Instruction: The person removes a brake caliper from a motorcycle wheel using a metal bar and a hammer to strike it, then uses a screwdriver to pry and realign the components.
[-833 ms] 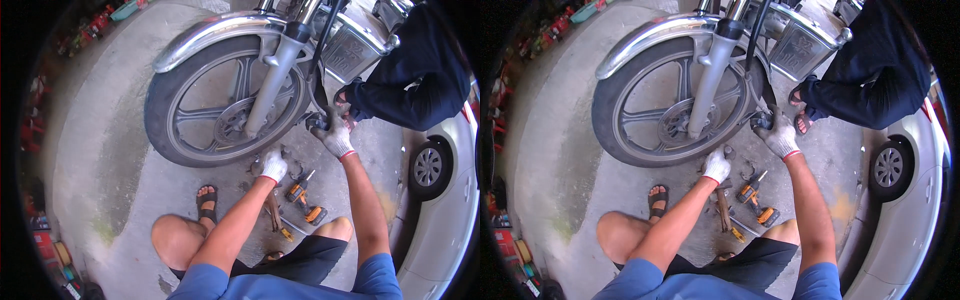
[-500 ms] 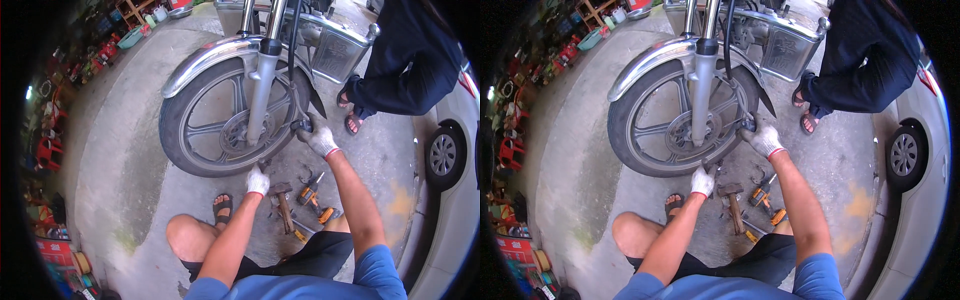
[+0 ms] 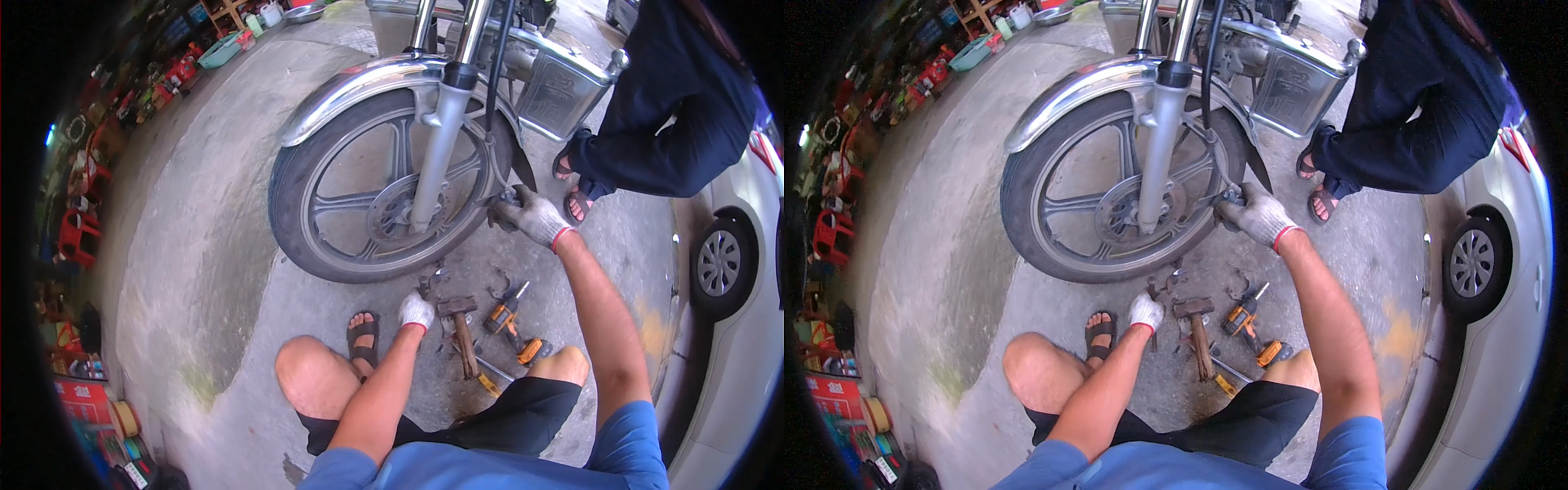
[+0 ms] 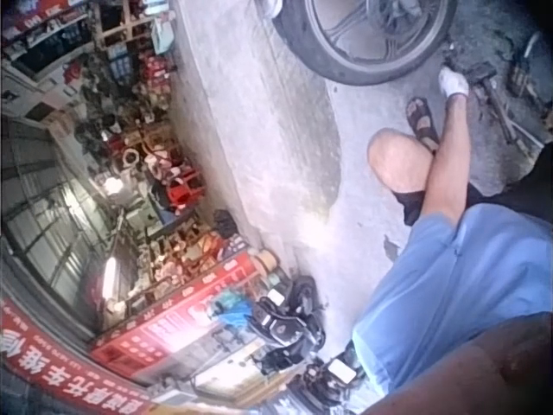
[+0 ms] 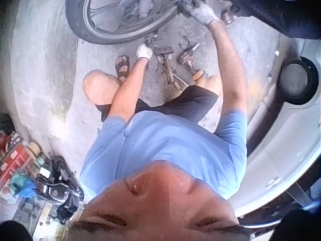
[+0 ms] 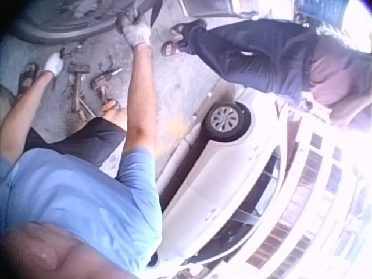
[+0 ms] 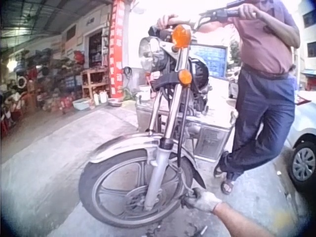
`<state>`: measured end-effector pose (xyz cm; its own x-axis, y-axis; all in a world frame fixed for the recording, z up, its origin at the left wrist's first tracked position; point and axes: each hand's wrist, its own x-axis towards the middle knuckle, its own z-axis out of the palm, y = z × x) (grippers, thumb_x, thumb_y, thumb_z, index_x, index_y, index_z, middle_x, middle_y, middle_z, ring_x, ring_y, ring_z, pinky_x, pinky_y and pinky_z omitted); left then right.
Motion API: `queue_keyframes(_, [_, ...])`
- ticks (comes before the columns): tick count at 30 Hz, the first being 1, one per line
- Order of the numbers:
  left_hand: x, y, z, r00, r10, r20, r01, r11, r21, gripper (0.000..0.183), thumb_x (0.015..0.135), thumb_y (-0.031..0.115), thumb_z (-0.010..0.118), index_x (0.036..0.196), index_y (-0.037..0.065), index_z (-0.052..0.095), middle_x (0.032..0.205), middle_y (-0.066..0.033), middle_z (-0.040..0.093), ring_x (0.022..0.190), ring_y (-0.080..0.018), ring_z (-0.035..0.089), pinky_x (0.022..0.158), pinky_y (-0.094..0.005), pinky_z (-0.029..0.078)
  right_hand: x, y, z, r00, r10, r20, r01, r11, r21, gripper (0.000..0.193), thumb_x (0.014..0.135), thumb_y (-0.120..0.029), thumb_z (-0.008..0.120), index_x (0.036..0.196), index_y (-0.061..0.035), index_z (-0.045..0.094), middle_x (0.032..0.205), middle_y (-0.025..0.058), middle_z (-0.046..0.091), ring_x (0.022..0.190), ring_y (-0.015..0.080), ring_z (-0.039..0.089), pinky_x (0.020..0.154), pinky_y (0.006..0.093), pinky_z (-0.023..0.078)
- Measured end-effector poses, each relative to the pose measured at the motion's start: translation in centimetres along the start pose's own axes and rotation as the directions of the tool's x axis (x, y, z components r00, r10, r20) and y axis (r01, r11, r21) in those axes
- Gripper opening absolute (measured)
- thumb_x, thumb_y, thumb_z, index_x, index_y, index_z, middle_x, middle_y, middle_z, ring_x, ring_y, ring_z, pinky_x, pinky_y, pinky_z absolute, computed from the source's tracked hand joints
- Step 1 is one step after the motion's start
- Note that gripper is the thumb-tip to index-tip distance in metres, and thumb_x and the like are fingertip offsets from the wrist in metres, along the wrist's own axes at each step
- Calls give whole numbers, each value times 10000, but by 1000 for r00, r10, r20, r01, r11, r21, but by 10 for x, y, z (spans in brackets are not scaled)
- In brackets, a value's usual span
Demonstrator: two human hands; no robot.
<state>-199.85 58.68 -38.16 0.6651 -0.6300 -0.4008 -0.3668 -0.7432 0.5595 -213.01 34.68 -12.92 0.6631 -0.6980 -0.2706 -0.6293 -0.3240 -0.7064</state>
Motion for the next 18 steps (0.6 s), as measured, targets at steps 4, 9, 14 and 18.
queue_keyframes(4, [24,-31,2,991,-121,-56,119,992,-41,310,811,206,605,1018,-19,657,1021,-285,659,1004,-436,632,859,-497,510,12,-10,19,992,-60,-111,54,997,-54,503,839,-436,664,1081,3,616,917,137,703,858,218,678,782,339,511])
queue_keyframes(9, [35,-12,-2,978,-207,38,201,970,134,276,854,199,566,1059,74,700,1119,-197,672,1063,-352,650,872,-453,537,15,4,23,992,-75,-101,95,973,208,414,876,-270,701,1165,-2,575,891,60,685,741,113,627,677,286,521])
queue_keyframes(14, [39,-18,18,959,-264,100,256,963,84,264,859,220,578,1047,91,711,1131,-189,669,1052,-364,653,877,-476,529,12,5,51,986,-78,-146,116,955,273,315,893,-212,680,1079,15,566,789,54,656,655,98,567,565,265,454])
queue_keyframes(18, [50,-21,43,968,-230,103,225,972,65,242,863,194,563,1032,85,697,1073,-207,687,1012,-373,670,851,-485,539,22,30,56,988,-91,-128,117,970,214,336,884,-176,659,1135,11,539,801,62,656,676,122,595,602,289,487])
